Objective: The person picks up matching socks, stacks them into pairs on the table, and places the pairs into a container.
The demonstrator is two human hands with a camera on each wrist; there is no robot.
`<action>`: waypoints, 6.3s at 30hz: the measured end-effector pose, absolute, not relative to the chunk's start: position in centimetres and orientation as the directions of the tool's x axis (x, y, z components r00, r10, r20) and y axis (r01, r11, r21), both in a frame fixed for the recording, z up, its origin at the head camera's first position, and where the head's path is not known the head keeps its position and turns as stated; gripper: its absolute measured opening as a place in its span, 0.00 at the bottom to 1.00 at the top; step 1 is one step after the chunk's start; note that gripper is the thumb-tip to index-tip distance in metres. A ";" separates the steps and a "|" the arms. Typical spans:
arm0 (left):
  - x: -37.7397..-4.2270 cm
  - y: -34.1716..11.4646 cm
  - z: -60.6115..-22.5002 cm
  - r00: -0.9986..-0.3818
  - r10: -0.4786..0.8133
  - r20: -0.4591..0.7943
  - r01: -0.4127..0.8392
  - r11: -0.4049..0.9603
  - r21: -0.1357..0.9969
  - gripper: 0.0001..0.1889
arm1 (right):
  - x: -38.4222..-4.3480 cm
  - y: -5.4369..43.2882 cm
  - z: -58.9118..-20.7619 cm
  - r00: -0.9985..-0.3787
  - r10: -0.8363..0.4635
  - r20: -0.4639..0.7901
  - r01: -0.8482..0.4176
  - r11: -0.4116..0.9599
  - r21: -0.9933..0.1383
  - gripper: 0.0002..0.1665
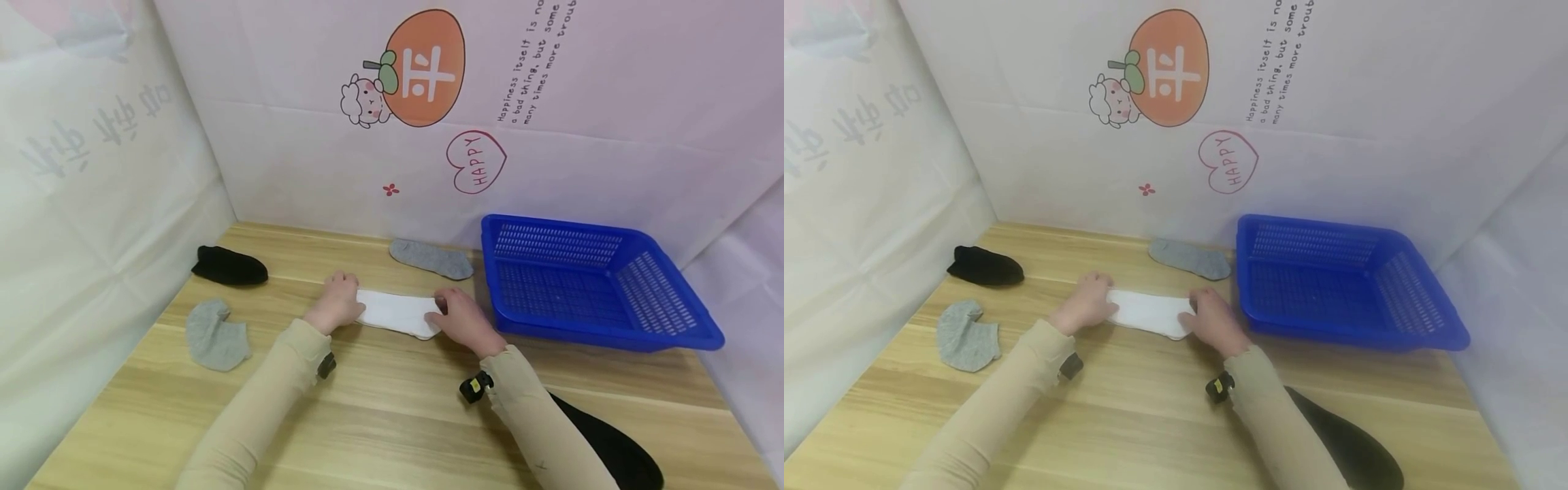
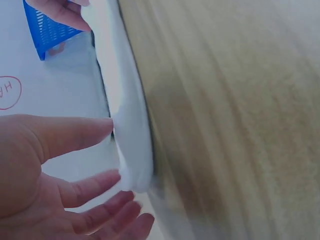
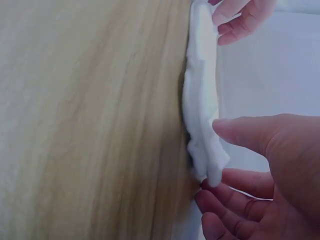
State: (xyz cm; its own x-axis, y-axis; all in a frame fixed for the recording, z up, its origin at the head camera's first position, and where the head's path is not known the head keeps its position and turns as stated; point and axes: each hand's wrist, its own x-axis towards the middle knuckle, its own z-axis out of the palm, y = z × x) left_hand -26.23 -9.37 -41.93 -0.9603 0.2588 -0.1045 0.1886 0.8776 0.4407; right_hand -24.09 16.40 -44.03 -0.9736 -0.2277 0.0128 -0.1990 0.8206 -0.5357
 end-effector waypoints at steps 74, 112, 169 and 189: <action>-26.9 -10.8 -38.2 -0.932 0.361 -0.019 0.264 0.717 0.645 0.05 | -22.3 15.6 -36.0 -0.941 -0.162 0.298 -0.328 0.655 -0.680 0.08; -28.9 -6.6 -36.7 -0.798 0.602 -0.020 -0.239 -0.286 0.928 0.20 | -23.2 22.1 -33.6 -0.978 0.020 0.207 -0.147 0.637 -0.757 0.10; -30.1 4.4 -29.8 -0.916 0.400 0.018 0.045 0.059 0.997 0.17 | -25.0 34.2 -26.3 -1.000 0.008 0.008 0.000 0.678 -0.735 0.39; -30.2 10.6 -29.6 -0.958 0.197 0.208 0.258 0.276 0.926 0.12 | -26.2 40.5 -26.0 -1.000 -0.018 -0.022 0.009 0.532 -0.847 0.18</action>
